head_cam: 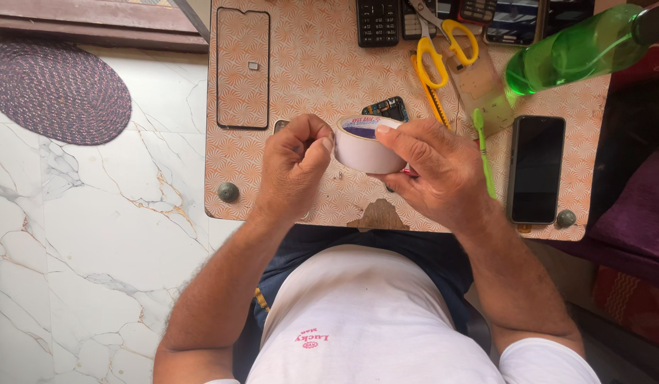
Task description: The person disassembles a phone frame using a screwdriver, cuts a piece of tape with scissors, and marks the frame using a pencil while sitting at a desk.
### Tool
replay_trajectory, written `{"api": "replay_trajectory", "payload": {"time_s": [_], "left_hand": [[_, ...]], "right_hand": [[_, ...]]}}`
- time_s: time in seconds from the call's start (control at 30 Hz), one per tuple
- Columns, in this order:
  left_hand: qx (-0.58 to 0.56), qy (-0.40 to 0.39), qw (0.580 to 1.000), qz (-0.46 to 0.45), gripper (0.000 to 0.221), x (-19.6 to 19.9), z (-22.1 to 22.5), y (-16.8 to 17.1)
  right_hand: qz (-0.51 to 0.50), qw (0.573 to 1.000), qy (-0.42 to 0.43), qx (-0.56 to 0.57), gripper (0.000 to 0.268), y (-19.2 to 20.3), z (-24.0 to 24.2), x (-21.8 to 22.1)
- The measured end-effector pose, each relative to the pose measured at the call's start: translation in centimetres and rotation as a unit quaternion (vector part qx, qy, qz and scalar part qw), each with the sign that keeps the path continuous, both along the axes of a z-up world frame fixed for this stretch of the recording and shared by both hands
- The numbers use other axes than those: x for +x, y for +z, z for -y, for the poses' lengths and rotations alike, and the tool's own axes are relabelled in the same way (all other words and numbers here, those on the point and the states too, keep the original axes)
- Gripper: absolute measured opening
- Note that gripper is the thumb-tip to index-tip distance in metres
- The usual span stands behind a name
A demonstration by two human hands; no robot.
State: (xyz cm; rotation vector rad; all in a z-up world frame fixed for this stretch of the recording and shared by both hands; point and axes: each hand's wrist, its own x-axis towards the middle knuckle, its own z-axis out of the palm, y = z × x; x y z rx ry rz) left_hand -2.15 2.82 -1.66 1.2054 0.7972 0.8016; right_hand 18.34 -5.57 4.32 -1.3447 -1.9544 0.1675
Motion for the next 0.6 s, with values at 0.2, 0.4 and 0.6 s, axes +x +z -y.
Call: {"api": "replay_trajectory", "payload": {"time_s": [0.2, 0.4, 0.6], "left_hand": [[-0.15, 0.038, 0.968, 0.196, 0.006, 0.9, 0.7, -1.4], [-0.184, 0.023, 0.957, 0.221, 0.006, 1.0, 1.1, -1.6], [-0.114, 0.022, 0.983, 0.143, 0.009, 0.7, -0.8, 0.2]], "right_hand": [[-0.059, 0.998, -0.014, -0.003, 0.058, -0.9, 0.1, -0.1], [-0.083, 0.996, -0.021, -0.022, 0.056, -1.3, 0.5, 0.3], [-0.077, 0.997, 0.001, -0.008, 0.052, -1.0, -0.6, 0.9]]}}
